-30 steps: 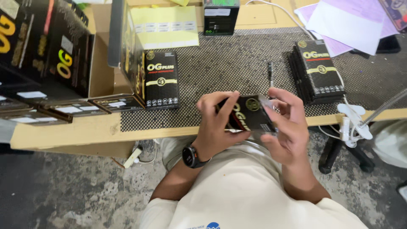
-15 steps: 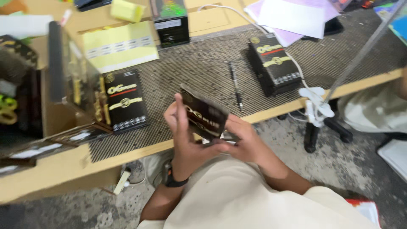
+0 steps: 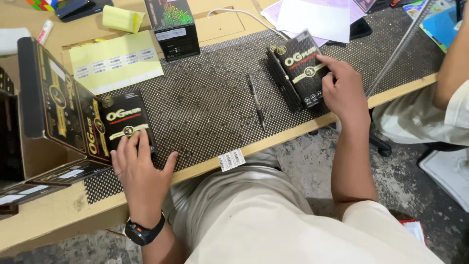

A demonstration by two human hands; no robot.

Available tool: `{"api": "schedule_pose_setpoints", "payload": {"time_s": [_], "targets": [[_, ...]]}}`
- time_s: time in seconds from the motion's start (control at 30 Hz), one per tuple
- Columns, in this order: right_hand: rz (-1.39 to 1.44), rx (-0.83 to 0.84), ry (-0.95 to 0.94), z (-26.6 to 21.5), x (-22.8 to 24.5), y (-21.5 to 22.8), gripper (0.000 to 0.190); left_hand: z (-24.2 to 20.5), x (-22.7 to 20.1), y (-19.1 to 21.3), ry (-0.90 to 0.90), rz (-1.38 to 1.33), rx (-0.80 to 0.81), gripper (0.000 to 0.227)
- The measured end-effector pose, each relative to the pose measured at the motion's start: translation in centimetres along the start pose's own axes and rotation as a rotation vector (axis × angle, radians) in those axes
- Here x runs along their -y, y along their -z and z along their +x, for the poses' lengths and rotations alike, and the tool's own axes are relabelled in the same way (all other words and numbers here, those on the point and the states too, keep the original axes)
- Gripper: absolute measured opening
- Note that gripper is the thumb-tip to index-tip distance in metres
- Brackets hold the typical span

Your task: The person repeatedly picks up small black boxes labeled OG PLUS, opens them, and applies white labels to the back using a pen. They handle each box one at a time, peel off the label backing, and place the labeled boxes into a stack on the right side of the table.

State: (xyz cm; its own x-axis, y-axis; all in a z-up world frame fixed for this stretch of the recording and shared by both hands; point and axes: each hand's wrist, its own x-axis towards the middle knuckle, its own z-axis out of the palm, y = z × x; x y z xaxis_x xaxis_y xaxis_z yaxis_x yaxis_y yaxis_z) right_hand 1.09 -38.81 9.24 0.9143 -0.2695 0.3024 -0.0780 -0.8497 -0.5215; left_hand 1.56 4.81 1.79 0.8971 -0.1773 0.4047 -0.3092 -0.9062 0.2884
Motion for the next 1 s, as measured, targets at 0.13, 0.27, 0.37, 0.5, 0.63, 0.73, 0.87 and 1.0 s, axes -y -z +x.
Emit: {"api": "schedule_pose_setpoints", "payload": {"time_s": [0.13,0.27,0.37,0.5,0.63,0.73,0.87,1.0], "targets": [[0.014,0.105,-0.095,1.6,-3.8,-2.7,0.049,-0.1,0.0,0.7,-0.034,-0.062,-0.095,0.061],[-0.003,0.044,0.034,2.2,-5.6,-3.6,0.05,-0.3,1.1,-0.7,-0.006,0.004,-0.102,0.052],[-0.044,0.049,0.025,2.5,-6.4,-3.9,0.051,-0.4,0.7,-0.9,0.013,-0.002,-0.126,0.053],[-0.011,-0.194,0.288,1.9,-6.0,-3.6,0.056,-0.1,0.0,-0.3,0.045,0.005,-0.084,0.056],[0.163,-0.48,0.493,-2.0,-2.1,-3.3,0.033,-0.2,0.5,-1.3,0.083,0.018,-0.088,0.042],[0.325,-0.277,0.526,-6.2,0.6,-4.2,0.019,0.0,0.4,-1.1,0.098,0.02,-0.117,0.037],[0.445,-0.046,0.537,-7.9,2.2,-7.0,0.018,-0.1,0.4,-0.1,0.045,-0.062,-0.163,0.038],[0.598,0.127,0.542,-8.1,3.8,-8.8,0.014,0.3,-0.8,-0.4,-0.094,-0.112,-0.191,0.051]]}}
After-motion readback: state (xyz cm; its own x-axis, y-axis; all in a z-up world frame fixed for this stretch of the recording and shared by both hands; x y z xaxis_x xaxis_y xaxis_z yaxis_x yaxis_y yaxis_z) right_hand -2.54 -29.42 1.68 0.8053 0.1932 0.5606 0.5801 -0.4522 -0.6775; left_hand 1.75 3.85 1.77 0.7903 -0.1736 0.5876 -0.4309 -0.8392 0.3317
